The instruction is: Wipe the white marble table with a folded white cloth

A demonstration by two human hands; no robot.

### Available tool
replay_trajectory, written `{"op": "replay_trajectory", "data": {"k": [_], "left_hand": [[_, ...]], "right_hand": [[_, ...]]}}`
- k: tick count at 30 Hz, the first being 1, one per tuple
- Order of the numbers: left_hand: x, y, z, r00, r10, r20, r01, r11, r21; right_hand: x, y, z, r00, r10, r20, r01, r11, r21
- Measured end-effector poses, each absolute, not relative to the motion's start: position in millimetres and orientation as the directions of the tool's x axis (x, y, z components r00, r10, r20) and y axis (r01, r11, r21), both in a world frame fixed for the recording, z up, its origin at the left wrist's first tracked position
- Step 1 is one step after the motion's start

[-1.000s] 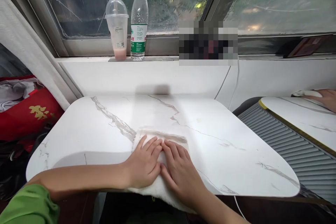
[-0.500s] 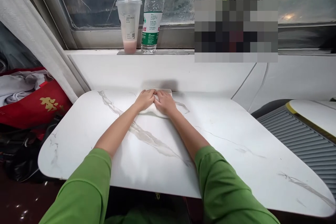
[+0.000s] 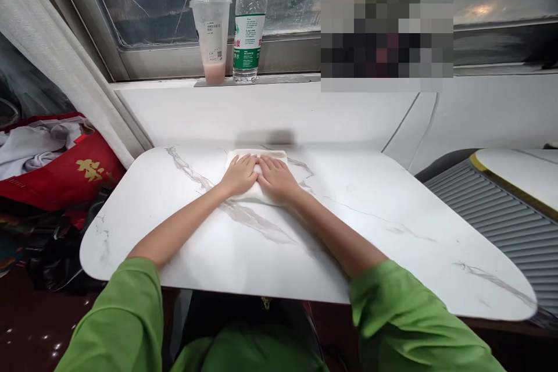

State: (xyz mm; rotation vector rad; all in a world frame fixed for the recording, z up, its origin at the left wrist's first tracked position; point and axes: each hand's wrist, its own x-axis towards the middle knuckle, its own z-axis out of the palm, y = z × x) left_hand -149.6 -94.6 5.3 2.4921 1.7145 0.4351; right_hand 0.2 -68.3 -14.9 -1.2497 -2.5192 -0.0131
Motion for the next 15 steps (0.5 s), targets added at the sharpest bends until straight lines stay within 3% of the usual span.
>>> {"op": "replay_trajectory", "data": {"k": [4,8,12,15], "left_hand": [[-146.1,-161.6,7.5,0.339,0.921,0.193,0.906,-0.375,0.198],[-143.4,-235.5,10.3,0.417,0.886,0.202,0.869,-0.454,0.195],[-142.2,-265.8,15.0,0.492,0.853,0.174,0.824,-0.520,0.224],[-146.3,-244.6,16.1,0.492,0.855,0.163,0.820,-0.518,0.244]], "right_hand": [[7.1,-129.5,-14.3,-0.640,0.722,0.264,0.745,0.667,-0.017],[15.6,-208.1,-13.2,-0.678,0.650,0.343,0.706,0.705,0.061],[20.1,-248.6,-13.4,-0.650,0.642,0.407,0.718,0.694,0.053],[14.8,-232.7,-16.1,-0.633,0.661,0.403,0.729,0.684,0.022]]}}
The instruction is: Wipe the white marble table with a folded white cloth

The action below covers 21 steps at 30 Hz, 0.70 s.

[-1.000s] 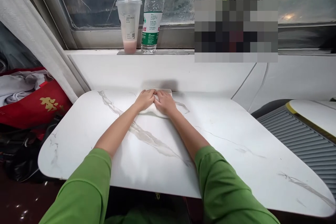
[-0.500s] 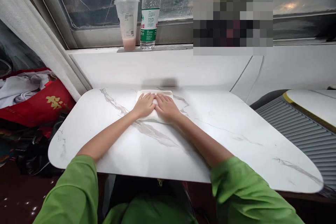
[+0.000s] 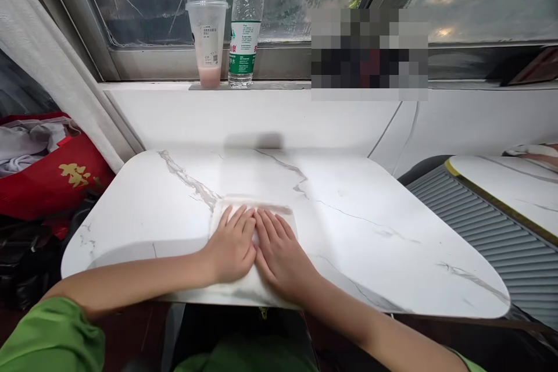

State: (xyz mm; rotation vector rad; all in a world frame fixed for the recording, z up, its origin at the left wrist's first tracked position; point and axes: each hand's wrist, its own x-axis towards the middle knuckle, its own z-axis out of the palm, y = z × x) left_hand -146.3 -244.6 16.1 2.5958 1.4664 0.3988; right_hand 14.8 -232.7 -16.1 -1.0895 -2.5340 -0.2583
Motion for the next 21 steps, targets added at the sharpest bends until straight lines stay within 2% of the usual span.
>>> {"op": "replay_trajectory", "data": {"k": [6,11,16,21], "left_hand": [[-169.6,-132.3,13.3,0.437,0.877,0.200,0.844,-0.477,0.247],[-184.6,-52.3,11.0,0.333,0.907,0.259,0.889,-0.393,0.233],[-189.4,-28.2,6.5,0.307,0.908,0.284,0.896,-0.377,0.237],[-187.3,-46.3,4.4,0.296,0.917,0.268,0.912,-0.354,0.206]], "right_hand": [[-17.4,-120.6,-12.8,-0.545,0.763,0.349,0.790,0.607,-0.093],[-40.3,-33.9,-4.0,-0.560,0.762,0.324,0.750,0.633,-0.191],[-45.2,-6.3,-8.1,-0.512,0.798,0.319,0.755,0.595,-0.277],[-40.8,-20.0,-11.3,-0.528,0.785,0.326,0.764,0.606,-0.222]]}}
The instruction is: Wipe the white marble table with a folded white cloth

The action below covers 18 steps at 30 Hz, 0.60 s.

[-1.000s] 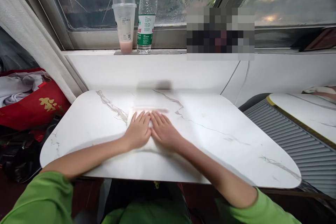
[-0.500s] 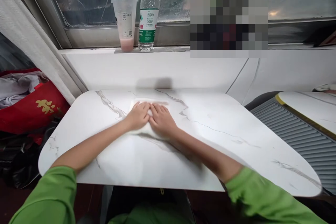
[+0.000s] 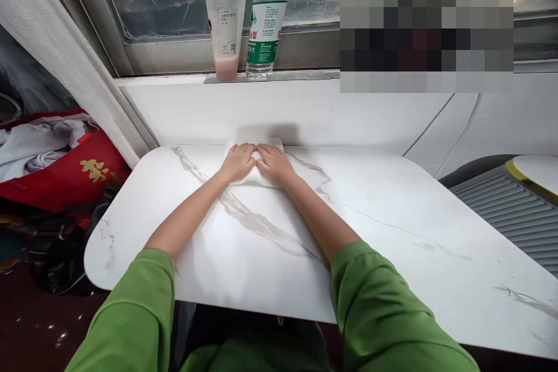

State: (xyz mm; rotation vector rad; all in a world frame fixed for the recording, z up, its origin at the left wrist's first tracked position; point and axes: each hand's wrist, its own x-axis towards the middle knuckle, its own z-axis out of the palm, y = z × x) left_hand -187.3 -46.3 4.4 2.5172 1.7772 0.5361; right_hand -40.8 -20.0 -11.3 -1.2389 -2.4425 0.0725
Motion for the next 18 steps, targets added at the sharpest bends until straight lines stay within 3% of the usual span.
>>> {"op": "replay_trajectory", "data": {"k": [5,10,18], "left_hand": [[-186.0,-101.1,4.2,0.290,0.934,0.207,0.926,-0.329,0.188],[-193.1,-195.9,7.0,0.337,0.909,0.244,0.904,-0.385,0.186],[-223.2,-301.5,18.9,0.276,0.935,0.221,0.936,-0.314,0.161]], "right_hand": [[-35.2,-70.2,-14.4,-0.600,0.726,0.337,0.745,0.660,-0.097],[-35.4,-161.8,-16.2,-0.665,0.653,0.362,0.696,0.717,-0.015],[-69.5,-245.9,-0.7,-0.787,0.493,0.371,0.510,0.858,-0.059]]}}
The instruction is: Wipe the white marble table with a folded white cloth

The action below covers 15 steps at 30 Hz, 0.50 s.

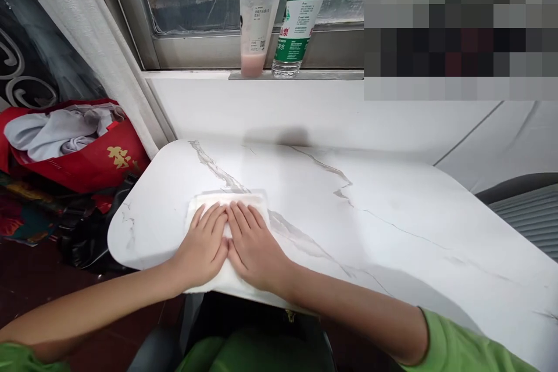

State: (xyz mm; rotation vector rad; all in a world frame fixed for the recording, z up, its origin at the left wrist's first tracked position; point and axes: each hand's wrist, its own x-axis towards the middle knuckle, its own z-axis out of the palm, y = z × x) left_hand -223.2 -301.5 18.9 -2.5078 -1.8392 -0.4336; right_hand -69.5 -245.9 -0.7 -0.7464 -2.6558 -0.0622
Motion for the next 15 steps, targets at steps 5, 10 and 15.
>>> {"op": "replay_trajectory", "data": {"k": [5,10,15], "left_hand": [[-257.0,-258.5,14.3,0.179,0.951,0.254,0.958,-0.227,0.176],[-287.2,-153.3,13.7,0.154,0.942,0.299,0.947,-0.227,0.229],[-294.4,-69.4,15.6,0.103,0.962,0.255,0.936,-0.180,0.302]], "right_hand": [[-108.7,-192.4,-2.1,-0.800,0.458,0.389,0.464,0.882,-0.084],[-143.4,-96.9,-3.5,-0.776,0.512,0.368,0.518,0.851,-0.090],[-158.2,-41.2,-7.4,-0.589,0.698,0.408,0.719,0.683,-0.130]]}}
